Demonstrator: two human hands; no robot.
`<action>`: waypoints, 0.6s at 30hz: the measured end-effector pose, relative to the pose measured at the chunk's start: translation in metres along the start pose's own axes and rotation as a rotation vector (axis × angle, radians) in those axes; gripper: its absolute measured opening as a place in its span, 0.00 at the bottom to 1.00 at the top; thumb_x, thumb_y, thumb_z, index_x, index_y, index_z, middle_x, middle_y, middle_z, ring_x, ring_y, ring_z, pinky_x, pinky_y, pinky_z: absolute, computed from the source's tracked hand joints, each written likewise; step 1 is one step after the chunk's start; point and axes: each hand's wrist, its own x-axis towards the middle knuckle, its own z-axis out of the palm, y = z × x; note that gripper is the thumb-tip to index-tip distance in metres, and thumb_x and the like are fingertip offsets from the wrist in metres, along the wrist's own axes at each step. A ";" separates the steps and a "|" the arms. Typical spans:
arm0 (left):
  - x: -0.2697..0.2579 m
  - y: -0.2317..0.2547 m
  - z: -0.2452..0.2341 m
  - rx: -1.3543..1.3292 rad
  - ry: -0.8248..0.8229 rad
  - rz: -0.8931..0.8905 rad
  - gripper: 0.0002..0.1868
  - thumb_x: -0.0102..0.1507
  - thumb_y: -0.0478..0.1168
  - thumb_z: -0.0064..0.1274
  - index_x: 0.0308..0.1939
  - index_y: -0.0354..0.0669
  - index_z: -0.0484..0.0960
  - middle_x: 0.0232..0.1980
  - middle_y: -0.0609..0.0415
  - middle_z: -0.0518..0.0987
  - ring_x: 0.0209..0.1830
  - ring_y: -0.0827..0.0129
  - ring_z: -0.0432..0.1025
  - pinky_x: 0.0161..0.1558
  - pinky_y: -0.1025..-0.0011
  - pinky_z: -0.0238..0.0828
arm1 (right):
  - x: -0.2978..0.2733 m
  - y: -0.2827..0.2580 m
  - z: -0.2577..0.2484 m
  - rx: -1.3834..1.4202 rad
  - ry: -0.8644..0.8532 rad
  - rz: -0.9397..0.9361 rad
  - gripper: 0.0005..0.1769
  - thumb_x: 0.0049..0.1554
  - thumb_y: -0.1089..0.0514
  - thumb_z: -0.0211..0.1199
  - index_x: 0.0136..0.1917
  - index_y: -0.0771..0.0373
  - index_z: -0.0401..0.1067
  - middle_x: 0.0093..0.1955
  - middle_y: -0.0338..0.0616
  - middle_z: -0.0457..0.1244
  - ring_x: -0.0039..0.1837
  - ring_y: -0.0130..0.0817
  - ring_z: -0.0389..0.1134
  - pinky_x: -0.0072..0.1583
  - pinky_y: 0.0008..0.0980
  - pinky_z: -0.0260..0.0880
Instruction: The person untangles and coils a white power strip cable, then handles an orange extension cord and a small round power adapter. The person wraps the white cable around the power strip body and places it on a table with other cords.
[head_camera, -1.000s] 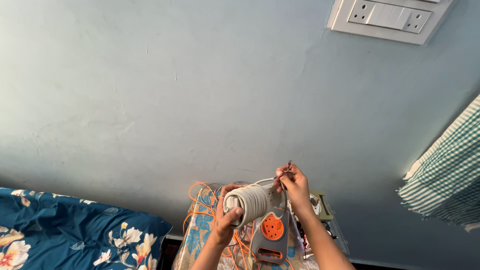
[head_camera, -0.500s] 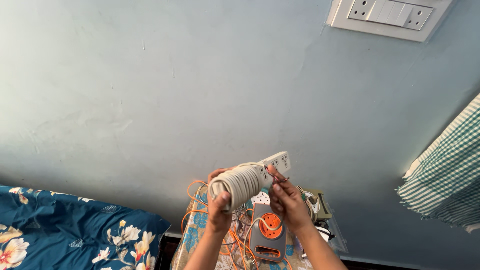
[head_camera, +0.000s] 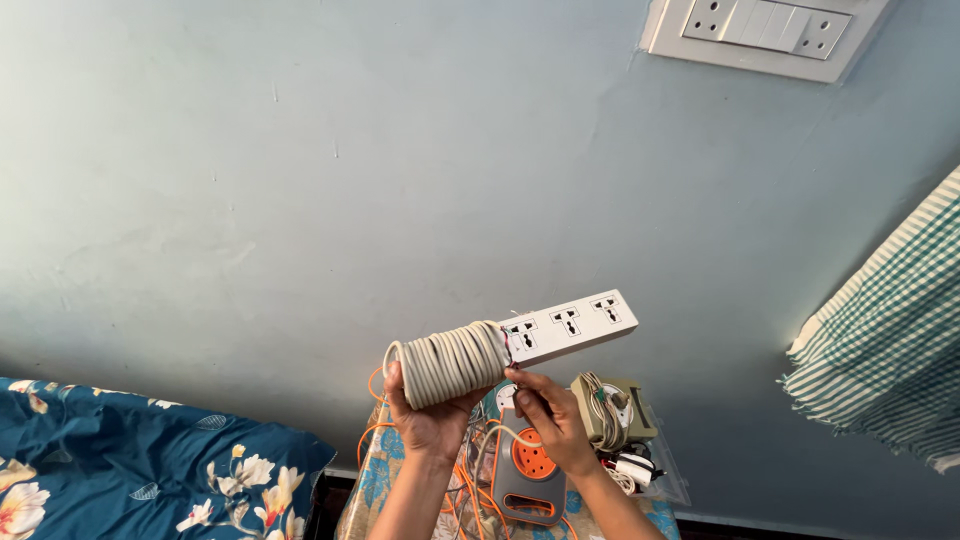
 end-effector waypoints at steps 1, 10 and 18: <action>0.001 -0.001 0.000 -0.014 -0.003 -0.015 0.43 0.54 0.71 0.51 0.59 0.43 0.71 0.57 0.42 0.75 0.57 0.43 0.74 0.55 0.32 0.74 | -0.002 0.005 0.000 0.061 0.014 0.068 0.19 0.66 0.60 0.57 0.69 0.54 0.74 0.35 0.35 0.62 0.34 0.19 0.53 0.36 0.22 0.54; 0.018 -0.002 -0.016 -0.086 -0.053 -0.128 0.47 0.53 0.77 0.45 0.62 0.48 0.71 0.58 0.44 0.76 0.60 0.43 0.72 0.56 0.27 0.69 | -0.025 0.090 -0.022 0.702 -0.123 0.414 0.30 0.60 0.49 0.67 0.74 0.55 0.70 0.33 0.33 0.61 0.35 0.22 0.57 0.36 0.21 0.57; 0.020 0.007 -0.036 -0.136 -0.329 -0.375 0.41 0.57 0.69 0.53 0.62 0.42 0.72 0.55 0.50 0.76 0.55 0.56 0.75 0.53 0.46 0.79 | -0.001 0.133 -0.079 -0.072 -0.132 0.258 0.16 0.58 0.52 0.70 0.54 0.63 0.73 0.37 0.36 0.63 0.40 0.25 0.62 0.44 0.25 0.65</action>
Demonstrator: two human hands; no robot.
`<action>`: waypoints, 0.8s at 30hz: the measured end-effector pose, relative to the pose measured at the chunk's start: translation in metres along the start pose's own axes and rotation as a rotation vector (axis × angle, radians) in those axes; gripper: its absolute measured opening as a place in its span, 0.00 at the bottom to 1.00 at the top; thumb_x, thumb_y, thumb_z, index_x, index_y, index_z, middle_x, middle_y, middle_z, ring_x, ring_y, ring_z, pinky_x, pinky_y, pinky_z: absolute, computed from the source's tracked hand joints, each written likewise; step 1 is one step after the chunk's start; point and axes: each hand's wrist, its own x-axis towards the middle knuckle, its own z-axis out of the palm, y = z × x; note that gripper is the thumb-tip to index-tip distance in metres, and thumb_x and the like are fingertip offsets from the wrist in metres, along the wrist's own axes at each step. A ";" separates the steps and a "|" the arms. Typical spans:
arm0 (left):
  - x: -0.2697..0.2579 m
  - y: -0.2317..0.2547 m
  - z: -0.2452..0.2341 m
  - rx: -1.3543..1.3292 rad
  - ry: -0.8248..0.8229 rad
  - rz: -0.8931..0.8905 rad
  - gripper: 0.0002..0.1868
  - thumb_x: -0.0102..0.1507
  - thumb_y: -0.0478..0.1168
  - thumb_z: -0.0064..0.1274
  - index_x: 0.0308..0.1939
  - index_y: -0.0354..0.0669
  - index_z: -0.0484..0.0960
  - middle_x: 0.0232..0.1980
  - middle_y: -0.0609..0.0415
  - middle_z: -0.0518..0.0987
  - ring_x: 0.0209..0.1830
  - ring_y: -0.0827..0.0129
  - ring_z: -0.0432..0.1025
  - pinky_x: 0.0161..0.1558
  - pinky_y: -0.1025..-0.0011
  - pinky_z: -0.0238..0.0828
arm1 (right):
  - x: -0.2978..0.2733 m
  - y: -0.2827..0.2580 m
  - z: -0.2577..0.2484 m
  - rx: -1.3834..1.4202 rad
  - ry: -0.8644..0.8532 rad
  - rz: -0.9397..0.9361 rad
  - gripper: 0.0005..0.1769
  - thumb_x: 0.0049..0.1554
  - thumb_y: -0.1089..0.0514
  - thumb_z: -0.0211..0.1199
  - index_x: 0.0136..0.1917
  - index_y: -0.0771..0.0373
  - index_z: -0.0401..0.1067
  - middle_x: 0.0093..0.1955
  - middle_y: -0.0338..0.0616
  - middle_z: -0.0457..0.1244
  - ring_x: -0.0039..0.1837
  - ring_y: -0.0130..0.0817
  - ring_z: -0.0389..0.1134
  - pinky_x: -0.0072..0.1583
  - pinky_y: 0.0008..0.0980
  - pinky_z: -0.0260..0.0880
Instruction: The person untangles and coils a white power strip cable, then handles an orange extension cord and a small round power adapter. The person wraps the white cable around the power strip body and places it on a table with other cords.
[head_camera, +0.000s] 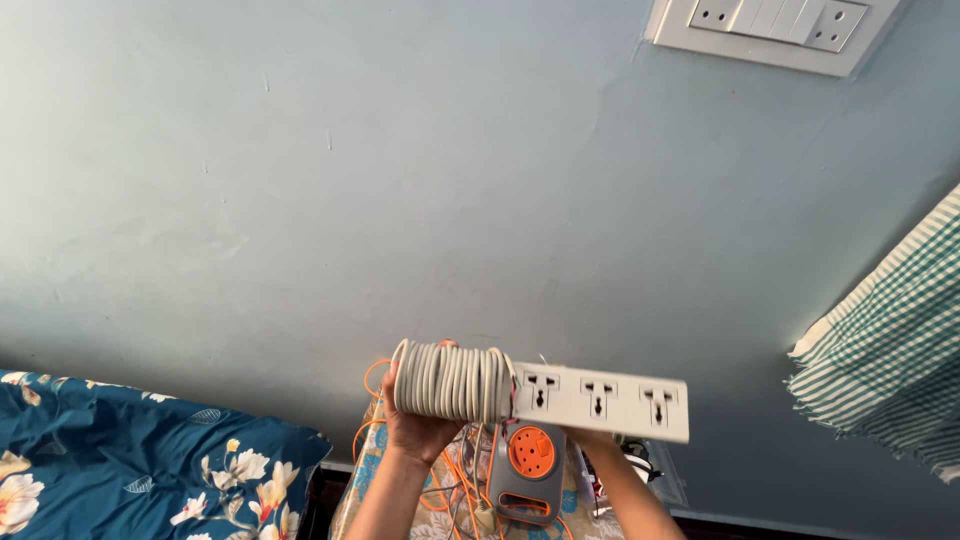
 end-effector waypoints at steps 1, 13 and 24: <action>-0.002 0.002 0.000 0.031 -0.027 -0.034 0.41 0.57 0.69 0.54 0.61 0.41 0.72 0.54 0.49 0.76 0.53 0.56 0.76 0.51 0.49 0.79 | 0.000 -0.005 -0.003 -0.025 0.000 -0.032 0.15 0.57 0.53 0.70 0.52 0.64 0.74 0.38 0.36 0.63 0.41 0.25 0.63 0.45 0.25 0.65; -0.011 0.060 -0.011 0.539 -0.162 -0.140 0.44 0.52 0.62 0.63 0.62 0.34 0.73 0.46 0.43 0.79 0.42 0.59 0.77 0.39 0.66 0.80 | 0.051 -0.166 -0.017 -0.227 -0.501 -0.046 0.10 0.54 0.55 0.71 0.43 0.65 0.79 0.40 0.37 0.70 0.45 0.25 0.69 0.49 0.29 0.71; 0.023 0.041 -0.032 0.693 0.119 -0.082 0.37 0.51 0.58 0.60 0.60 0.47 0.72 0.52 0.51 0.76 0.52 0.59 0.74 0.49 0.56 0.77 | 0.087 -0.170 0.030 -1.001 -0.009 0.010 0.18 0.51 0.40 0.70 0.40 0.57 0.80 0.31 0.42 0.68 0.36 0.38 0.69 0.43 0.39 0.69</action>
